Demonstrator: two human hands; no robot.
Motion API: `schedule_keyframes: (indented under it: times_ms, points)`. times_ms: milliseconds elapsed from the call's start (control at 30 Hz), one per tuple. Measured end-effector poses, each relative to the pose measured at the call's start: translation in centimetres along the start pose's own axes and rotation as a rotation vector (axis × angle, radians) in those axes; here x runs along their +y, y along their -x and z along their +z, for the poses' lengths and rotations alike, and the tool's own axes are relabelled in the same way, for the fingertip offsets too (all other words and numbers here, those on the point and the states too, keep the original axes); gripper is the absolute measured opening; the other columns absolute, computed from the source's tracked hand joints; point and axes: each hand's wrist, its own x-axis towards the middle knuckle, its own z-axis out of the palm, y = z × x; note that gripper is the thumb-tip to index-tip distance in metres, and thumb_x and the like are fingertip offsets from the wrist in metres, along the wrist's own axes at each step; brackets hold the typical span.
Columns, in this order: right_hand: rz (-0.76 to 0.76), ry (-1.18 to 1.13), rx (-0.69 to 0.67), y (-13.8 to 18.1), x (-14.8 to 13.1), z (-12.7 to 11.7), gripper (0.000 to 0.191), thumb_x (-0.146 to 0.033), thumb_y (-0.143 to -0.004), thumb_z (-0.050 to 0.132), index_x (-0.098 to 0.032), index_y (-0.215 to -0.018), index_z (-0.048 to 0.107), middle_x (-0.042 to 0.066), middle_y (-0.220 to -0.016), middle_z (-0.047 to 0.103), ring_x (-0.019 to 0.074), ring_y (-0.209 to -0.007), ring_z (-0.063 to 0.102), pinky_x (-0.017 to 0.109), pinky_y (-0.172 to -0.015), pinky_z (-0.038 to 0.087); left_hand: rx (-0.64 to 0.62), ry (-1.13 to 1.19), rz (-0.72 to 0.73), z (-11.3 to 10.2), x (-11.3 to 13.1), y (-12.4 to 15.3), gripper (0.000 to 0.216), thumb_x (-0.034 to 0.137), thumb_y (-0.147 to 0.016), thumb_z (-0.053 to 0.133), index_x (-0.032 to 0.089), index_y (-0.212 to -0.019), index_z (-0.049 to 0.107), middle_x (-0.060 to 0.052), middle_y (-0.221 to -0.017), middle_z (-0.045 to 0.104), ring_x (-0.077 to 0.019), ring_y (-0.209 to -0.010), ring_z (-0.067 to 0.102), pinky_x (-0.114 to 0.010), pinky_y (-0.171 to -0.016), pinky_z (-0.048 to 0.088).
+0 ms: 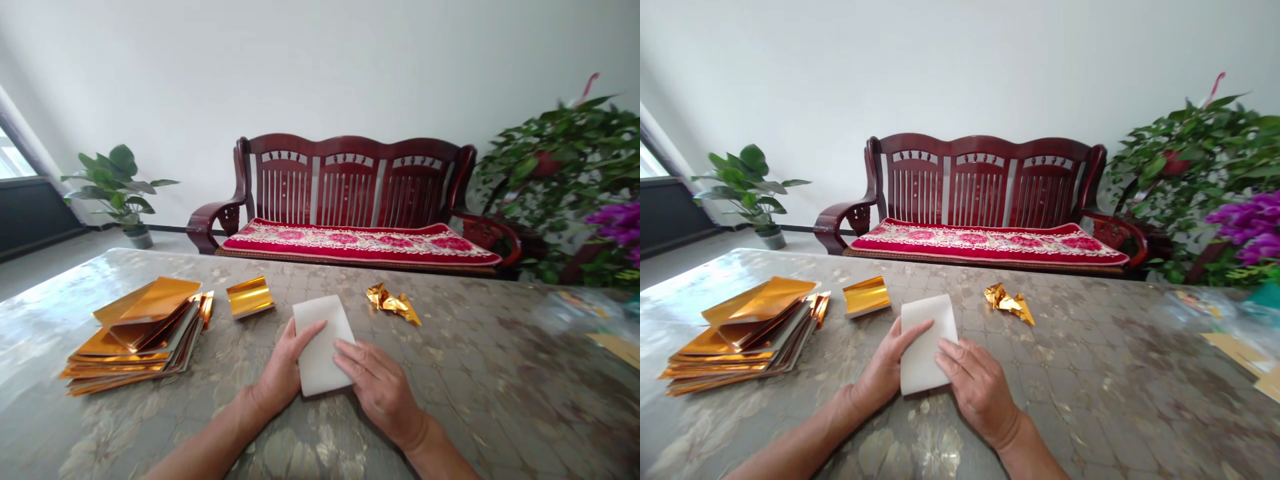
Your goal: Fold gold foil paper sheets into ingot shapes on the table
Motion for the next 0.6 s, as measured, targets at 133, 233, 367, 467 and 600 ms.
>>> schedule_keyframes:
  times_ms: [133, 233, 367, 467, 600]
  points:
    - [0.122, 0.023, -0.170, 1.0, 0.3, 0.7, 0.043, 0.002, -0.084, 0.045, -0.019, -0.111, 0.069, 0.006, -0.115, 0.073, 0.0190, -0.100, 0.067, 0.035, -0.090, 0.055, -0.191, -0.295, -0.050, -0.5, -1.6, 0.2, 0.063, 0.003, -0.076, 0.061, 0.027, -0.133, 0.058, -0.015, -0.145, 0.043, -0.0348, -0.136, 0.040, -0.054, -0.111, 0.035]
    - [0.236, 0.018, -0.272, 1.5, 0.3, 1.0, 0.044, 0.002, -0.078, 0.049, -0.021, -0.108, 0.070, 0.004, -0.110, 0.073, 0.0200, -0.095, 0.066, 0.035, -0.085, 0.054, -0.235, -0.424, -0.055, -0.9, -1.5, 0.4, 0.062, 0.010, -0.070, 0.071, 0.027, -0.129, 0.063, -0.016, -0.152, 0.035, -0.0414, -0.139, 0.032, -0.061, -0.112, 0.030]
    - [0.342, -0.014, -0.388, 1.2, -0.1, 0.8, 0.038, -0.001, -0.078, 0.057, -0.025, -0.102, 0.071, 0.001, -0.104, 0.072, 0.0206, -0.093, 0.061, 0.034, -0.082, 0.050, -0.275, -0.344, 0.047, -1.6, -0.5, 0.4, 0.033, 0.019, -0.079, 0.072, 0.029, -0.110, 0.071, -0.009, -0.137, 0.052, -0.0285, -0.125, 0.050, -0.042, -0.102, 0.044]
    - [0.407, -0.032, -0.442, 0.8, -0.2, 0.3, 0.034, -0.004, -0.080, 0.059, -0.028, -0.101, 0.071, 0.000, -0.100, 0.070, 0.0202, -0.093, 0.059, 0.033, -0.081, 0.047, -0.354, -0.258, 0.068, -1.8, -0.1, 0.3, 0.011, 0.026, -0.089, 0.065, 0.027, -0.095, 0.074, -0.003, -0.104, 0.068, -0.0176, -0.097, 0.062, -0.028, -0.087, 0.048]
    - [0.502, -0.091, -0.453, 0.8, 0.1, -0.3, 0.025, -0.017, -0.084, 0.066, -0.029, -0.106, 0.069, -0.001, -0.100, 0.070, 0.0197, -0.094, 0.060, 0.031, -0.080, 0.045, -0.381, -0.258, 0.039, -1.7, 0.1, 0.2, 0.018, 0.029, -0.095, 0.057, 0.025, -0.088, 0.073, 0.001, -0.085, 0.070, -0.0154, -0.086, 0.062, -0.026, -0.082, 0.044]
